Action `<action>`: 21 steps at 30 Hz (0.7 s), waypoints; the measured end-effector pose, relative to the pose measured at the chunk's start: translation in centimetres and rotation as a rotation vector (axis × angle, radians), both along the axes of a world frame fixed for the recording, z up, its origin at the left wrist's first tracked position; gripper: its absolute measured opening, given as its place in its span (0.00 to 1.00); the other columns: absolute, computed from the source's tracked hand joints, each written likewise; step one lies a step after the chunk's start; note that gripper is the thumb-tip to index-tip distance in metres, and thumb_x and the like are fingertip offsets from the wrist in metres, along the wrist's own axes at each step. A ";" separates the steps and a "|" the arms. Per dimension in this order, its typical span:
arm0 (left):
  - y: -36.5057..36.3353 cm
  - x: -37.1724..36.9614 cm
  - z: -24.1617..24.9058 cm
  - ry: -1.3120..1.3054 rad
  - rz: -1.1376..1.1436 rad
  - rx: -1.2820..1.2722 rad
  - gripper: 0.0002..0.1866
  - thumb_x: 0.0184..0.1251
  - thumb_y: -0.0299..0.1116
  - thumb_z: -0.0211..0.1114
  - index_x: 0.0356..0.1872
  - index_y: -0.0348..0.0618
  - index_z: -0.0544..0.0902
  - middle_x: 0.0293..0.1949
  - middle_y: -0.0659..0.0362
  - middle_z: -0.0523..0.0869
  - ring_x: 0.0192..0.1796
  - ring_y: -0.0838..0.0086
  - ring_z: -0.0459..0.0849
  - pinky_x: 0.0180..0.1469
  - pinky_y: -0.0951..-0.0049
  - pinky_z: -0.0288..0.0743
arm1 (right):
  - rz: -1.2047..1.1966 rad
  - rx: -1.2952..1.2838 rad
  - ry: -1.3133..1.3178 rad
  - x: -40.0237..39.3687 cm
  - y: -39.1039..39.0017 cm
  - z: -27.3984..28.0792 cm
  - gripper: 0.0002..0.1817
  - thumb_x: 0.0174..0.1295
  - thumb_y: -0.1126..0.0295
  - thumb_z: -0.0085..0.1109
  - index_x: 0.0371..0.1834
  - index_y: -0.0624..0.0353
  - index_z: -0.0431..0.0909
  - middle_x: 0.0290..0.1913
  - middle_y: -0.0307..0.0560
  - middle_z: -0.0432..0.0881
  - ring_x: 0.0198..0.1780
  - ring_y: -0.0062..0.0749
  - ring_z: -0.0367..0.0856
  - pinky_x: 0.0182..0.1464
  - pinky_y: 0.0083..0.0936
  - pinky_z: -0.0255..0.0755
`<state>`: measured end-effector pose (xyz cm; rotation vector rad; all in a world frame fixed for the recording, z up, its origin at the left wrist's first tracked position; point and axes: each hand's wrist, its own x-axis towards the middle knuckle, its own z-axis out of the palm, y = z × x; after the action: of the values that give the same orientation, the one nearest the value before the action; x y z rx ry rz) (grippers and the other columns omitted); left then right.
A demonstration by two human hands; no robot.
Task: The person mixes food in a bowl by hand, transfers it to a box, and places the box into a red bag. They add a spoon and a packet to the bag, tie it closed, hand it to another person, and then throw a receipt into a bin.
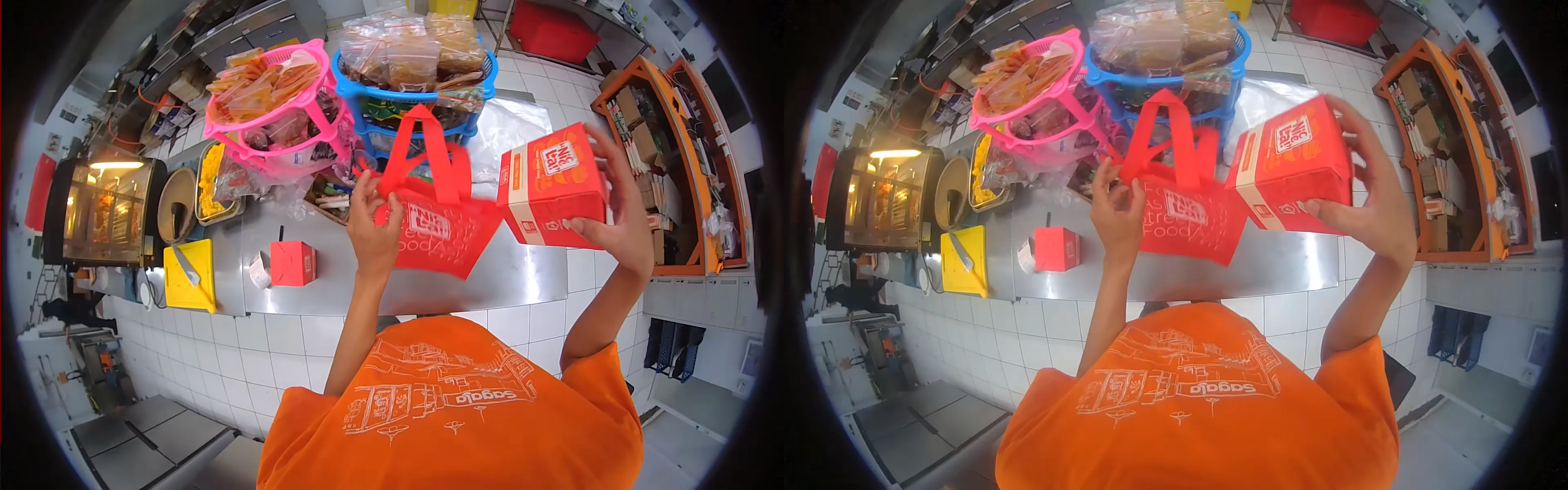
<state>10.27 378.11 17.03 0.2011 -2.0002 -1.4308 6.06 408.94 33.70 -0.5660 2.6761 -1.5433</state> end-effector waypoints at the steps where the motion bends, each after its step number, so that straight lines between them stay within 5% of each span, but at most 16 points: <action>1: -1.0 0.6 -0.2 -0.011 0.032 -0.083 0.11 0.65 0.18 0.66 0.48 0.32 0.81 0.48 0.51 0.80 0.46 0.66 0.86 0.45 0.71 0.82 | -0.033 0.039 -0.084 0.6 -0.6 -0.6 0.58 0.37 0.57 0.81 0.78 0.53 0.63 0.64 0.50 0.75 0.64 0.41 0.77 0.66 0.37 0.72; 4: -6.1 1.7 -1.5 0.019 0.135 -0.343 0.12 0.62 0.16 0.60 0.47 0.35 0.79 0.42 0.51 0.79 0.43 0.62 0.80 0.44 0.65 0.76 | -0.060 0.082 -0.203 1.4 -1.7 -6.9 0.56 0.40 0.60 0.81 0.77 0.54 0.63 0.64 0.53 0.72 0.65 0.48 0.75 0.64 0.37 0.74; 9: -12.1 5.5 0.3 0.022 0.038 -0.103 0.07 0.63 0.16 0.55 0.40 0.34 0.75 0.41 0.52 0.77 0.41 0.65 0.77 0.46 0.70 0.72 | -0.260 0.537 -0.295 4.3 -7.5 -19.7 0.56 0.42 0.59 0.80 0.78 0.57 0.59 0.59 0.62 0.69 0.68 0.62 0.69 0.67 0.49 0.70; 12: -14.5 6.1 0.7 0.079 -0.106 -0.001 0.08 0.63 0.15 0.55 0.41 0.35 0.74 0.41 0.54 0.75 0.40 0.69 0.75 0.45 0.72 0.71 | -0.429 0.628 -0.319 6.3 -11.7 -25.7 0.57 0.44 0.55 0.80 0.78 0.56 0.58 0.66 0.66 0.67 0.73 0.65 0.61 0.69 0.55 0.66; 15: -14.9 6.6 2.1 0.070 -0.238 0.081 0.09 0.64 0.15 0.56 0.43 0.36 0.72 0.42 0.56 0.73 0.42 0.73 0.74 0.45 0.75 0.70 | -0.527 0.807 -0.241 6.2 -14.3 -23.8 0.54 0.49 0.51 0.77 0.78 0.56 0.58 0.74 0.67 0.60 0.77 0.67 0.55 0.69 0.58 0.65; 16: -14.8 6.9 2.5 0.041 -0.280 0.112 0.10 0.64 0.15 0.56 0.44 0.36 0.71 0.42 0.57 0.73 0.43 0.74 0.73 0.45 0.75 0.70 | -0.493 0.651 -0.086 5.8 -14.3 -21.5 0.50 0.53 0.48 0.74 0.77 0.57 0.60 0.77 0.66 0.59 0.78 0.63 0.57 0.72 0.53 0.63; 18: -14.7 6.4 1.9 0.039 -0.338 0.190 0.11 0.63 0.14 0.57 0.44 0.38 0.70 0.42 0.59 0.72 0.44 0.76 0.72 0.45 0.76 0.70 | -0.342 0.043 -0.185 5.9 -17.6 -10.9 0.46 0.55 0.48 0.73 0.74 0.59 0.65 0.74 0.63 0.67 0.75 0.58 0.65 0.71 0.47 0.66; 21: -14.8 7.1 2.7 -0.022 -0.449 0.301 0.13 0.61 0.13 0.60 0.41 0.39 0.69 0.40 0.59 0.70 0.43 0.76 0.72 0.45 0.77 0.71 | 0.104 0.114 -0.241 9.4 -24.9 -6.7 0.37 0.58 0.52 0.72 0.67 0.60 0.72 0.67 0.60 0.75 0.64 0.50 0.78 0.63 0.39 0.71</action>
<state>17.41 363.35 19.72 -0.1146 -1.9142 -2.0189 15.49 384.04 26.98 -0.4731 2.4915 -1.3290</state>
